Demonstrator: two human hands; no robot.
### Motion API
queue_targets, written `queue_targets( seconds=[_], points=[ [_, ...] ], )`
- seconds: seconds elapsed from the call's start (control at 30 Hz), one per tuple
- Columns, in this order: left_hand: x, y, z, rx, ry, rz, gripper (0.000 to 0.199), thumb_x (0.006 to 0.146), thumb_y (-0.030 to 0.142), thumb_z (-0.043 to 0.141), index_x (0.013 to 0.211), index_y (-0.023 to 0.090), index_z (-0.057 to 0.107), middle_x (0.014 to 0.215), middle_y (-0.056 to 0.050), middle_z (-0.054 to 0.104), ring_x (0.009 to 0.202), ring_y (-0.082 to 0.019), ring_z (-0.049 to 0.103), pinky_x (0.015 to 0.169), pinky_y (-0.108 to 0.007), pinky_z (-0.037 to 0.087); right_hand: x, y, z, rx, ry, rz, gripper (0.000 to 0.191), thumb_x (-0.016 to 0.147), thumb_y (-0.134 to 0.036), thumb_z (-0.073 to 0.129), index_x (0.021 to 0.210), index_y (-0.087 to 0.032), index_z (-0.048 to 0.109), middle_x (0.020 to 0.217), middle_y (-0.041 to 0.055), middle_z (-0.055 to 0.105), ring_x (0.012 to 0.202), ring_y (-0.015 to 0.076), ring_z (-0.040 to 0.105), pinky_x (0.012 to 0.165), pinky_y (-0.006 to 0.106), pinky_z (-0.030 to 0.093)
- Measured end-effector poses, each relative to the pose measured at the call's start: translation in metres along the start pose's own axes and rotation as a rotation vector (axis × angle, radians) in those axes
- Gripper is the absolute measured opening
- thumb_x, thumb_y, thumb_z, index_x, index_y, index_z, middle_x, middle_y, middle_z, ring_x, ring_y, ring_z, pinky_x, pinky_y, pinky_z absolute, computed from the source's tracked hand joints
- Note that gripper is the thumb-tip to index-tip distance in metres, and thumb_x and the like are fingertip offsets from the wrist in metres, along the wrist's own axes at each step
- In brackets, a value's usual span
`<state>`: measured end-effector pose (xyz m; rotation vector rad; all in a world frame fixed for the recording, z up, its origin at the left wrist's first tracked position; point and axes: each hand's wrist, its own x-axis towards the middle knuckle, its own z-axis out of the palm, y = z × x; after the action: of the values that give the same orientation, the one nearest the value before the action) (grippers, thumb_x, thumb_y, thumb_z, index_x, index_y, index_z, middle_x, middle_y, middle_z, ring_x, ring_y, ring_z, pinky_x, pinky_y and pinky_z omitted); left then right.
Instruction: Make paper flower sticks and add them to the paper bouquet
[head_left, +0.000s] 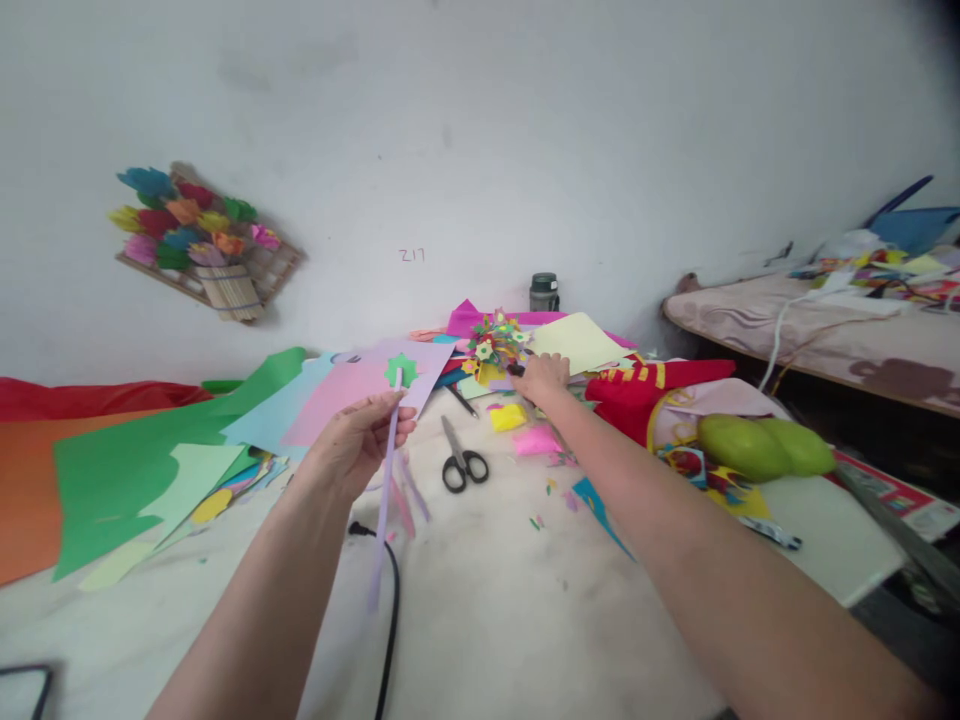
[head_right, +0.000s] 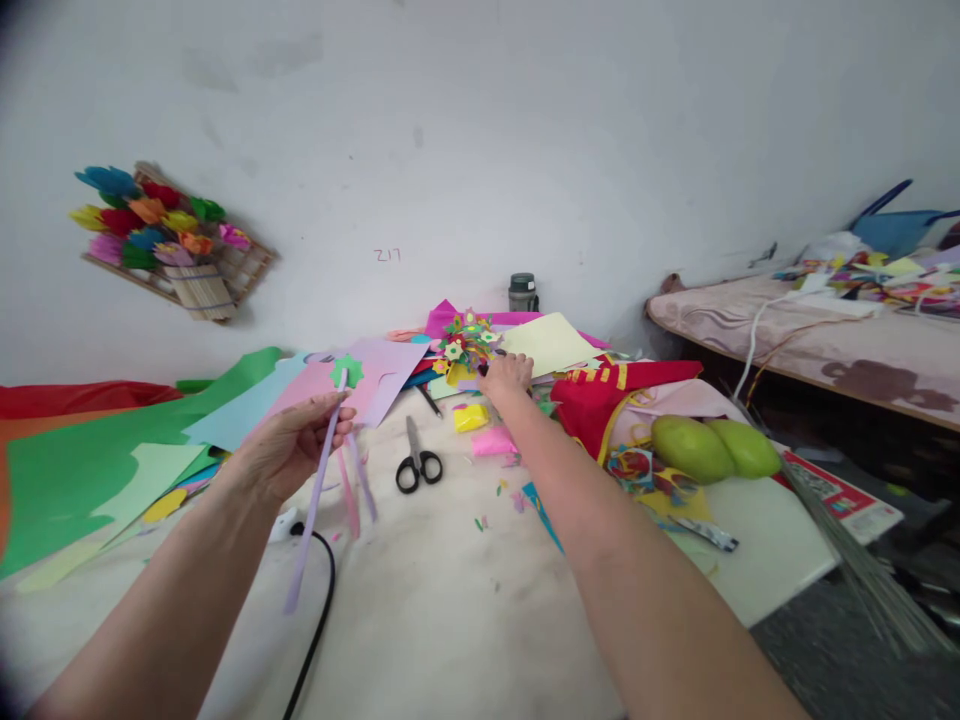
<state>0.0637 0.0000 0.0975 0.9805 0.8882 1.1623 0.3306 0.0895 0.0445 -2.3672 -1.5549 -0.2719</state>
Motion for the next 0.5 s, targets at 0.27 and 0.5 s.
queue_targets(
  seconds=[0.27,0.5],
  points=[
    [-0.004,0.016,-0.005,-0.046,0.056,0.057,0.01,0.074,0.01,0.052,0.079,0.009,0.061,0.058,-0.004,0.062,0.048,-0.009,0.057,0.043,-0.014,0.048,-0.002,-0.058,0.0,0.104,-0.059,-0.291,0.031,0.078,-0.031,0.043,0.095,-0.014,0.062,0.098,0.0151,0.061,0.091,0.0252,0.055,0.075,0.033,0.036],
    [-0.002,0.021,-0.014,-0.073,0.119,0.06,0.01,0.074,0.01,0.052,0.079,0.01,0.061,0.058,-0.004,0.06,0.047,-0.009,0.056,0.042,-0.015,0.048,0.023,-0.108,0.011,0.065,0.074,-0.441,0.033,0.074,-0.013,0.041,0.101,-0.01,0.061,0.106,0.0162,0.058,0.101,0.0266,0.048,0.088,0.039,0.03]
  ],
)
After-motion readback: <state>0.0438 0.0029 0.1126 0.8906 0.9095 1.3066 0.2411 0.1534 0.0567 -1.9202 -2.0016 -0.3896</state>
